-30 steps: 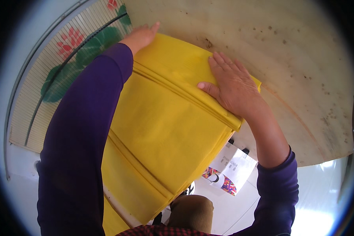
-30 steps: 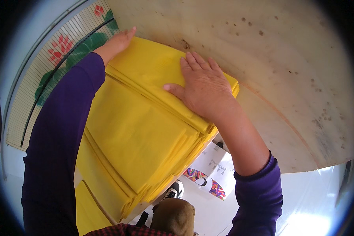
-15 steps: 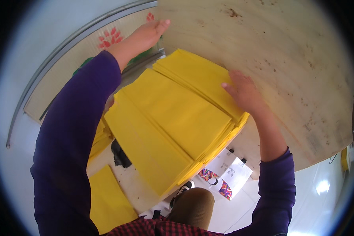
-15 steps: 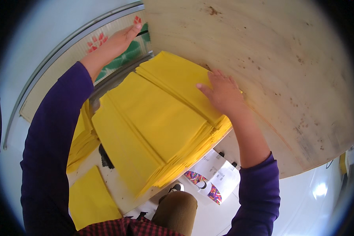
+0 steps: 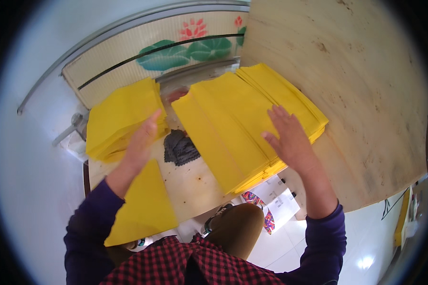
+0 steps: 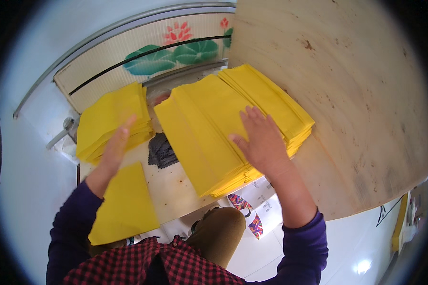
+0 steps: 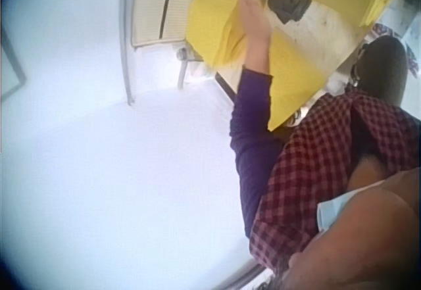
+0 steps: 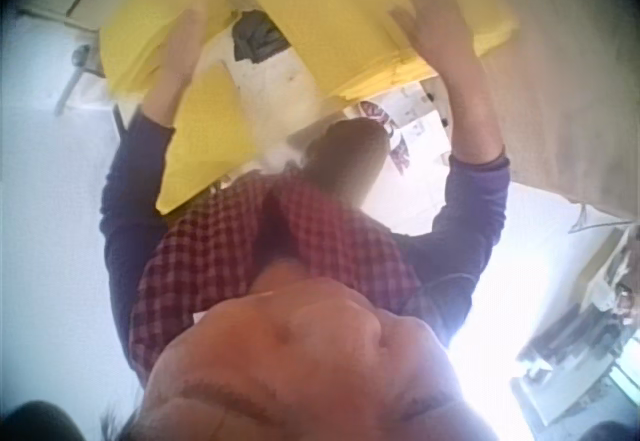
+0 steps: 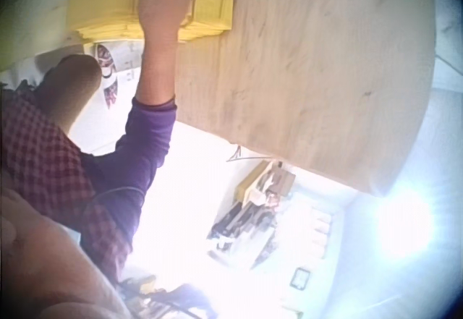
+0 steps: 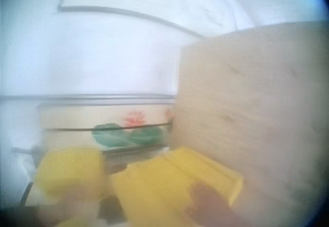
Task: The person folds yellow fabric sheets on a wooden table. They smooth each sheet, fold it in half, then fold it again into quarters, and place the finished pieces into a growing stack.
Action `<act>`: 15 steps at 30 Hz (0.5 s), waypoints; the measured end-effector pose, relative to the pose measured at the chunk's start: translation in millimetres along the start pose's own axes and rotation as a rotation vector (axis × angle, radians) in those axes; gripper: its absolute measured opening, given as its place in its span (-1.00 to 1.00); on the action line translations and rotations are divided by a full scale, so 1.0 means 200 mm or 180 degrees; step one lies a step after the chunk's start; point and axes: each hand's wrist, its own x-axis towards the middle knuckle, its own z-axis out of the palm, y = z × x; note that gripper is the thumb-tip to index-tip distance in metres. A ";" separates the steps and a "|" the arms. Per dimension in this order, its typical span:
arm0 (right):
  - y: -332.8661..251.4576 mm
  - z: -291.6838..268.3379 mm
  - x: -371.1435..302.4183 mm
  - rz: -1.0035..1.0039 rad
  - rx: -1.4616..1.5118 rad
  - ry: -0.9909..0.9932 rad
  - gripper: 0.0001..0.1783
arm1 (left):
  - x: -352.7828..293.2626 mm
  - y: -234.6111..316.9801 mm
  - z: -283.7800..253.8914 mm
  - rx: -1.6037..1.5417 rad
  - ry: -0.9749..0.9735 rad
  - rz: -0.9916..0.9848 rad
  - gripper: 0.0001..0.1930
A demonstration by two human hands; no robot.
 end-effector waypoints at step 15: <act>-0.21 0.38 0.05 0.0325 -0.0149 -0.0816 -0.25 | 0.39 -0.52 0.85 -0.3247 0.1459 -0.0984 -0.47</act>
